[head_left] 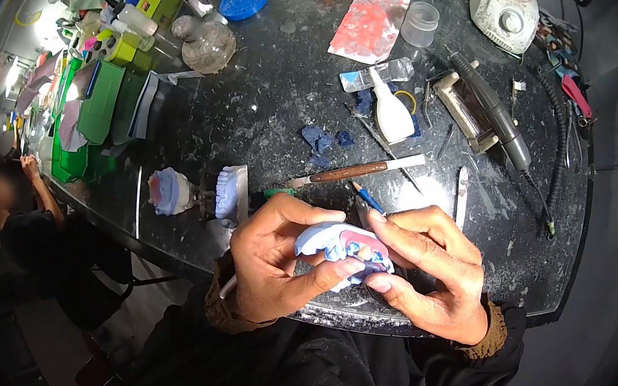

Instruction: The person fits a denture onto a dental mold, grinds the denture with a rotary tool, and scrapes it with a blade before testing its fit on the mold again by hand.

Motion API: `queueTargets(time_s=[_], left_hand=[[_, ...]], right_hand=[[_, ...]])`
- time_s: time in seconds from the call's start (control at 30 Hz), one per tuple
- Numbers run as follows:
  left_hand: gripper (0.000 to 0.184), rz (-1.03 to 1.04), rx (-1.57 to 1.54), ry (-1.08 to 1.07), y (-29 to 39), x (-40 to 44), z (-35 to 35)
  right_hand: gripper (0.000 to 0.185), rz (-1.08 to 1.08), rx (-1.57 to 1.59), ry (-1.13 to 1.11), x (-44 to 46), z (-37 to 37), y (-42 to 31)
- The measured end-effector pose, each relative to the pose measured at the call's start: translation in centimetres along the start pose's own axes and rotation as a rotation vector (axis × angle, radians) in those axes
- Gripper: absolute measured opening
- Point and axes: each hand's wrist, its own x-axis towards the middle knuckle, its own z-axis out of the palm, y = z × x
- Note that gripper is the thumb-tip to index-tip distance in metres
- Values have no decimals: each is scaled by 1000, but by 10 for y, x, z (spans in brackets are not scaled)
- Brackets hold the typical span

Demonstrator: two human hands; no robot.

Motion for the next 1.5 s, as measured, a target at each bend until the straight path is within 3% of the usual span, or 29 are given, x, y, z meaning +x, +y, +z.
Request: queueTargets(time_s=[0.23,0.57,0.67,0.9,1.07,1.17,1.5], left_hand=[[36,21,-27,-22,0,3,1],[37,44,-98,-27,-6,4,3],[39,-67,-45,74,-3,4,10],[38,-55,-38,58,-6,5,9],[39,-35,-29,92,-7,5,11],[35,23,-13,-36,-7,4,0],[33,39,30,-54,-7,4,-1]], right_hand=[[48,36,45,19,-2,0,0],[46,-93,-41,62,0,-3,1],[45,-98,-32,69,0,-4,1],[44,-98,-34,69,0,-4,3],[43,-77,-35,54,-1,-5,4],[42,-18,44,58,-2,-2,5],[40,67,142,23,-3,-2,4]])
